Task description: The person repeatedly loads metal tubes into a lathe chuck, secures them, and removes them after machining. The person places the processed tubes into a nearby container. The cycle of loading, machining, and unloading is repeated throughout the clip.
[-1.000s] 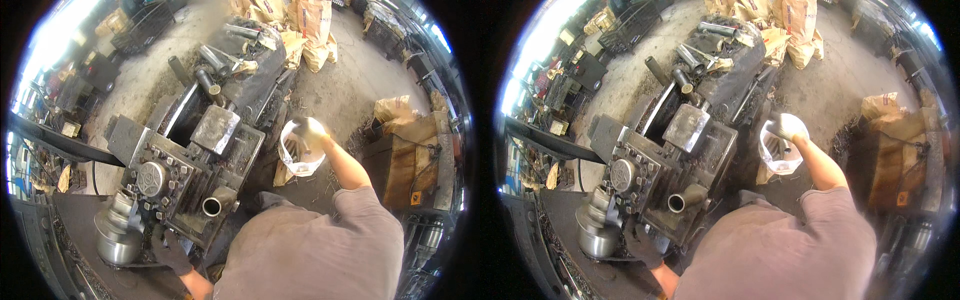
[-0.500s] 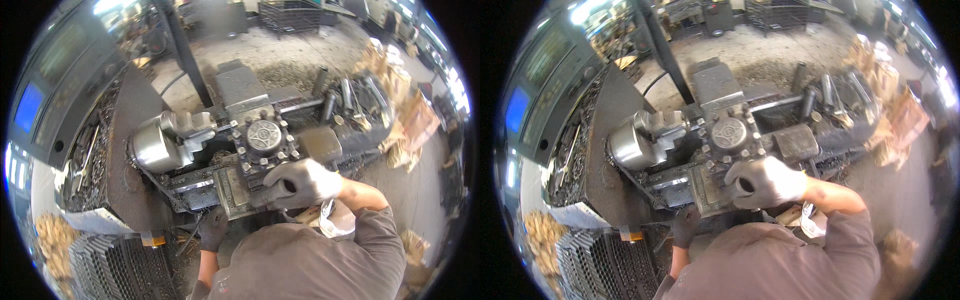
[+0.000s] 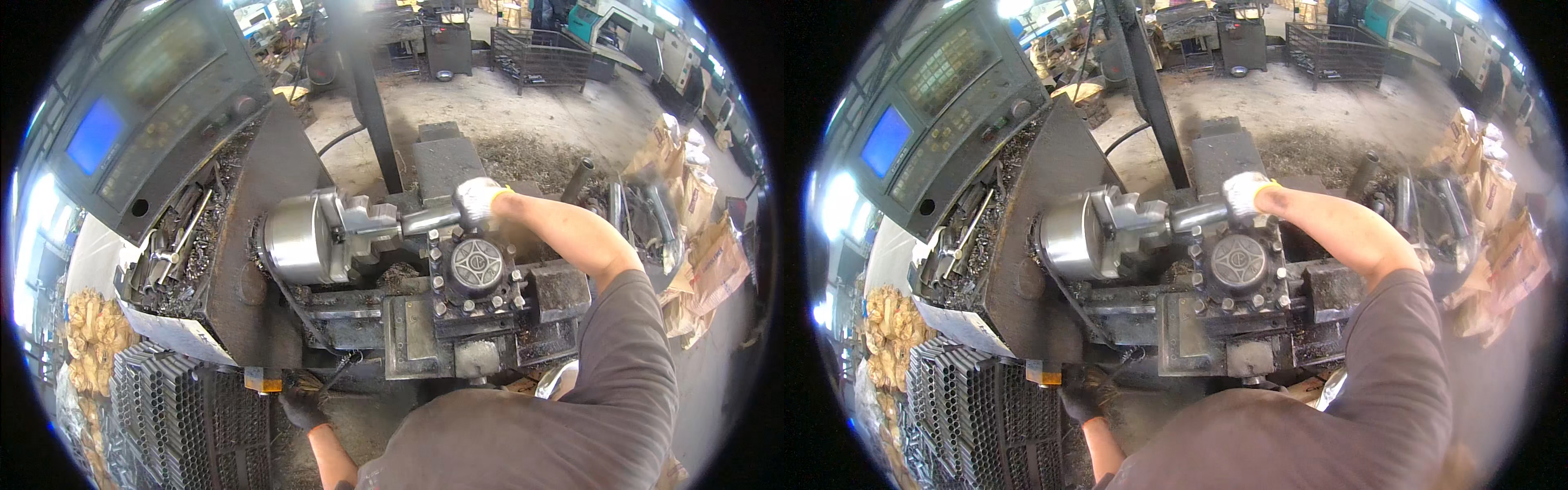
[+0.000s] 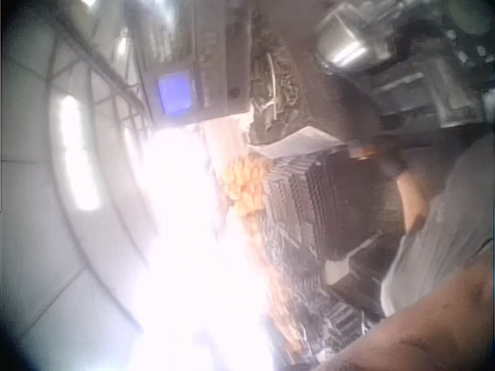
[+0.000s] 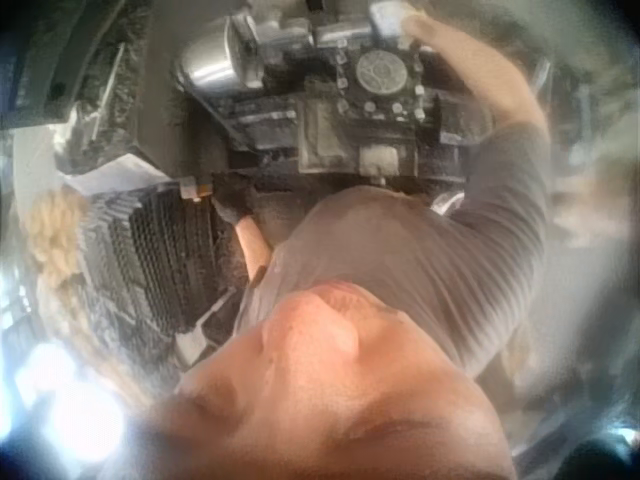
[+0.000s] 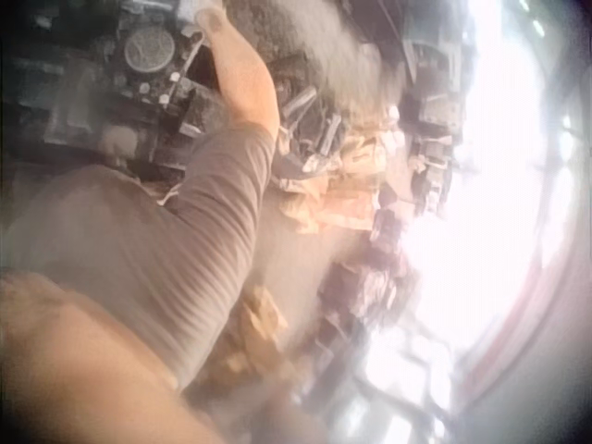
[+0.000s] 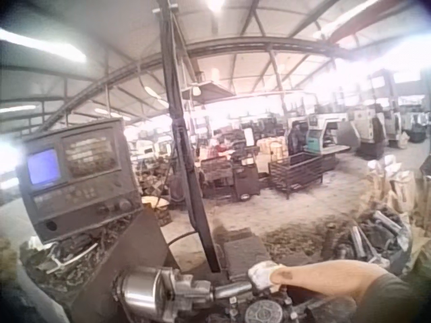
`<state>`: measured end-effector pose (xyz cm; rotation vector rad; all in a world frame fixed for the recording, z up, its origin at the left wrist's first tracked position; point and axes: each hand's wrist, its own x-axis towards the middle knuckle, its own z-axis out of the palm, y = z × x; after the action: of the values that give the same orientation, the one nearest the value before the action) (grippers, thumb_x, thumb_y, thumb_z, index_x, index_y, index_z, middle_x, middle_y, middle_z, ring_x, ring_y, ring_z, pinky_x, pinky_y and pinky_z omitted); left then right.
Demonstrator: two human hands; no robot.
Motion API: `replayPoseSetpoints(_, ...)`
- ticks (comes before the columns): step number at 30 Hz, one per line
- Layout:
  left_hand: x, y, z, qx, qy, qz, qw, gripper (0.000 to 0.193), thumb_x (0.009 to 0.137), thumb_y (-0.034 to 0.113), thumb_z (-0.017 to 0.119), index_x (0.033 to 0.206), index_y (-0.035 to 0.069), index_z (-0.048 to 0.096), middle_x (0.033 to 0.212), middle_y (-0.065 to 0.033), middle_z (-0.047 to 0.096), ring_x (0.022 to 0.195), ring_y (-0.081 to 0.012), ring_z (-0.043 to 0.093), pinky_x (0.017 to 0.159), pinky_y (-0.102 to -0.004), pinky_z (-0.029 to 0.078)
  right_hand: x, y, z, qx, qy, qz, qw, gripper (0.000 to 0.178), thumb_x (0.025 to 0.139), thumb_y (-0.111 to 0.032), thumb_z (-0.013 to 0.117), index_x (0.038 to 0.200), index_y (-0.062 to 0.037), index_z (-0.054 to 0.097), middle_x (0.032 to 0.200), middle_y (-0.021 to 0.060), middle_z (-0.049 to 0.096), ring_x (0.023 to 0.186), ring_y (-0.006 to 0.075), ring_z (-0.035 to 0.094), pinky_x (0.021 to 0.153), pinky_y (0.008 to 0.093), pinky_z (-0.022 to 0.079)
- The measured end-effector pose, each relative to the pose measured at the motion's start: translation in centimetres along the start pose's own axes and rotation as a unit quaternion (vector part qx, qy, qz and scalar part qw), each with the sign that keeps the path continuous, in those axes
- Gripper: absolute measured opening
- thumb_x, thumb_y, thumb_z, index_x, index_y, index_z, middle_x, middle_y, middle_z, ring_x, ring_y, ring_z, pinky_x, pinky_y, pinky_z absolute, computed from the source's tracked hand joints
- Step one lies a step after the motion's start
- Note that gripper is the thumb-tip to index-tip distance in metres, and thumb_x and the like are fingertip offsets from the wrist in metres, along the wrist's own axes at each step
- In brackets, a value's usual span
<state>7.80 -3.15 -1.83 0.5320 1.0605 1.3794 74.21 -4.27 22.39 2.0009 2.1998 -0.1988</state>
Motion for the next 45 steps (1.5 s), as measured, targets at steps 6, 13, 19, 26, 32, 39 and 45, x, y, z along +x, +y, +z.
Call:
replayPoseSetpoints(6, 0.5, 6.0, 1.0, 0.019, 0.121, -0.01, 0.992, 0.046, 0.108, 0.053, 0.051, 0.131, 0.016, 0.064, 0.113, -0.0048, 0.067, 0.092, -0.022, 0.062, 0.08, -0.043, 0.055, 0.7, 1.9, 4.3, 0.145, 0.045, -0.079, 0.985, 0.018, 0.078, -0.019, 0.081, 0.084, -0.0034, 0.077, 0.076, 0.0178, 0.073, 0.074, 0.0345, 0.072, 0.065, 0.0453, 0.054)
replayPoseSetpoints(13, 1.0, 9.2, 0.2, 0.001, 0.025, -0.11, 0.994, 0.03, 0.106, 0.044, 0.055, 0.109, 0.016, 0.067, 0.09, -0.0003, 0.063, 0.079, -0.019, 0.059, 0.071, -0.0408, 0.051, 8.5, -7.3, -4.6, 0.493, -0.175, 0.117, 0.844, 0.075, 0.092, -0.02, 0.072, 0.156, -0.0134, 0.033, 0.126, 0.0193, 0.069, 0.09, 0.0277, 0.074, 0.072, 0.0388, 0.065)
replayPoseSetpoints(19, 4.0, 5.9, -4.8, 0.184, 0.011, 0.051, 0.982, 0.022, 0.104, 0.035, 0.061, 0.094, 0.016, 0.063, 0.081, -0.0005, 0.057, 0.07, -0.018, 0.055, 0.066, -0.0357, 0.047, 6.9, -10.3, -7.0, 0.336, -0.117, 0.089, 0.93, 0.092, 0.088, -0.017, 0.073, 0.166, -0.0113, 0.025, 0.134, 0.0248, 0.069, 0.106, 0.0332, 0.074, 0.085, 0.0401, 0.064)
replayPoseSetpoints(26, -1.1, 8.0, 0.4, 0.433, 0.136, 0.335, 0.826, 0.039, 0.106, 0.029, 0.062, 0.131, -0.002, 0.064, 0.127, -0.022, 0.068, 0.113, -0.0353, 0.068, 0.098, -0.0447, 0.054, -8.4, -14.2, -7.5, 0.34, 0.336, 0.165, 0.863, 0.055, 0.095, -0.016, 0.073, 0.147, -0.0052, 0.06, 0.094, 0.0113, 0.08, 0.075, 0.0203, 0.075, 0.072, 0.0378, 0.061)
replayPoseSetpoints(32, -3.2, 18.1, 19.9, 0.469, -0.029, 0.669, 0.576, 0.038, 0.105, 0.022, 0.06, 0.134, -0.002, 0.066, 0.126, -0.0229, 0.071, 0.12, -0.0449, 0.066, 0.106, -0.0538, 0.051, -21.0, -18.1, -0.6, 0.47, 0.499, 0.251, 0.683, 0.023, 0.089, 0.01, 0.061, 0.105, 0.0019, 0.074, 0.121, 0.0159, 0.073, 0.088, 0.0152, 0.072, 0.075, 0.0289, 0.063)
replayPoseSetpoints(39, 4.4, 24.1, 46.6, 0.679, -0.017, 0.548, 0.489, 0.069, 0.104, 0.034, 0.057, 0.164, 0.011, 0.033, 0.134, -0.0251, 0.068, 0.119, -0.0441, 0.069, 0.099, -0.0581, 0.053, -23.4, -21.6, 3.7, 0.522, 0.478, 0.145, 0.691, 0.035, 0.082, 0.014, 0.058, 0.112, 0.0069, 0.075, 0.106, 0.0168, 0.078, 0.088, 0.0197, 0.076, 0.081, 0.0307, 0.064)
replayPoseSetpoints(45, 8.8, 25.2, 51.8, 0.762, -0.03, 0.433, 0.48, 0.089, 0.1, 0.049, 0.061, 0.172, 0.021, 0.016, 0.131, -0.0288, 0.071, 0.113, -0.0462, 0.073, 0.098, -0.0581, 0.054, -24.6, -23.4, 5.0, 0.578, 0.329, 0.182, 0.724, 0.029, 0.086, 0.004, 0.065, 0.113, 0.0044, 0.075, 0.105, 0.014, 0.079, 0.09, 0.0185, 0.077, 0.083, 0.0333, 0.062)
